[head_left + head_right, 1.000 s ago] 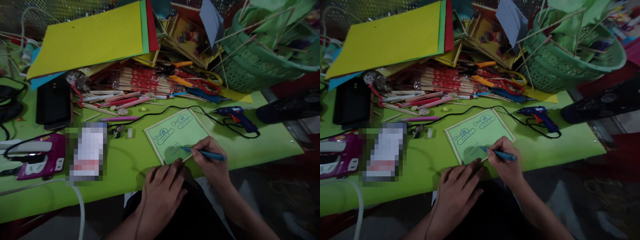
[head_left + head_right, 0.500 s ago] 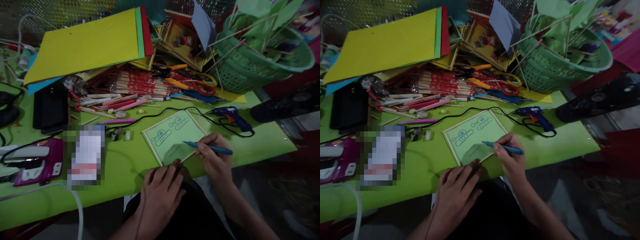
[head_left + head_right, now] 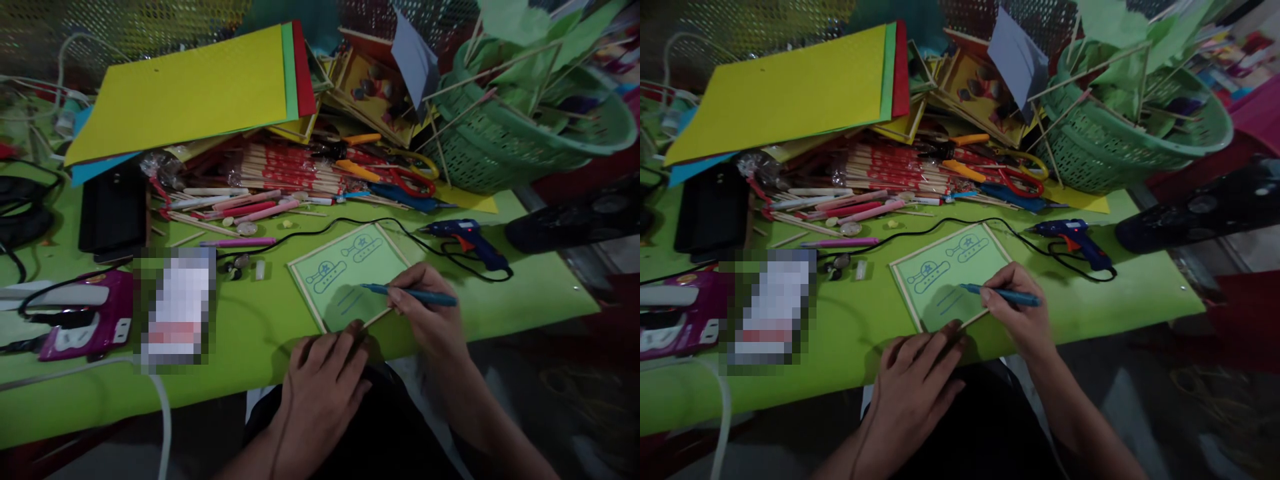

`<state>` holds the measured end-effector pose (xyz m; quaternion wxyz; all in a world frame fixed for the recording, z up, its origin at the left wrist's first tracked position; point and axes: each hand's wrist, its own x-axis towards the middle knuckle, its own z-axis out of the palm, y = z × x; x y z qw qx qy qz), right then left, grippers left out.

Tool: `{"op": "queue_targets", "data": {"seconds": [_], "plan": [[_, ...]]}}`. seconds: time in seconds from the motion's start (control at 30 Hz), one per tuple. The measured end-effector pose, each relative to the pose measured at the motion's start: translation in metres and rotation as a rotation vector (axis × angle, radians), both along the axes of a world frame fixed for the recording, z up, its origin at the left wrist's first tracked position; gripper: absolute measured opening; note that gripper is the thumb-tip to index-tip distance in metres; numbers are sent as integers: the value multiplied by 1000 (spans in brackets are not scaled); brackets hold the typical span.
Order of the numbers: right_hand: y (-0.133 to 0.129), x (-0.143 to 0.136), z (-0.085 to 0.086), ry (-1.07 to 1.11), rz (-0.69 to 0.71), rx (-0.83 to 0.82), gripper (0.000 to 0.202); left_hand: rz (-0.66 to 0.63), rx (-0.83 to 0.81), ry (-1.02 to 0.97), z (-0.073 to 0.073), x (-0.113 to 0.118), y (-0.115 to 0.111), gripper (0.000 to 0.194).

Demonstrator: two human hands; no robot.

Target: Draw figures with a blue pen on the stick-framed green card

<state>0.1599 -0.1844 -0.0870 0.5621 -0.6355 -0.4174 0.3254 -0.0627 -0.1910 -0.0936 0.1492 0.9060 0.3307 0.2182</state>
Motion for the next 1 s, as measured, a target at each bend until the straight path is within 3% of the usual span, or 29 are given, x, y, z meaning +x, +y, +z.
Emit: {"op": "queue_targets", "data": {"seconds": [0.27, 0.63, 1.0], "plan": [[6, -5, 6, -120, 75, -74, 17, 2, 7, 12, -4, 0, -2, 41], [8, -9, 13, -258, 59, -83, 15, 6, 29, 17, -2, 0, -1, 46], [4, -4, 4, -143, 35, -84, 17, 4, 31, 5, -4, 0, -2, 40]]}}
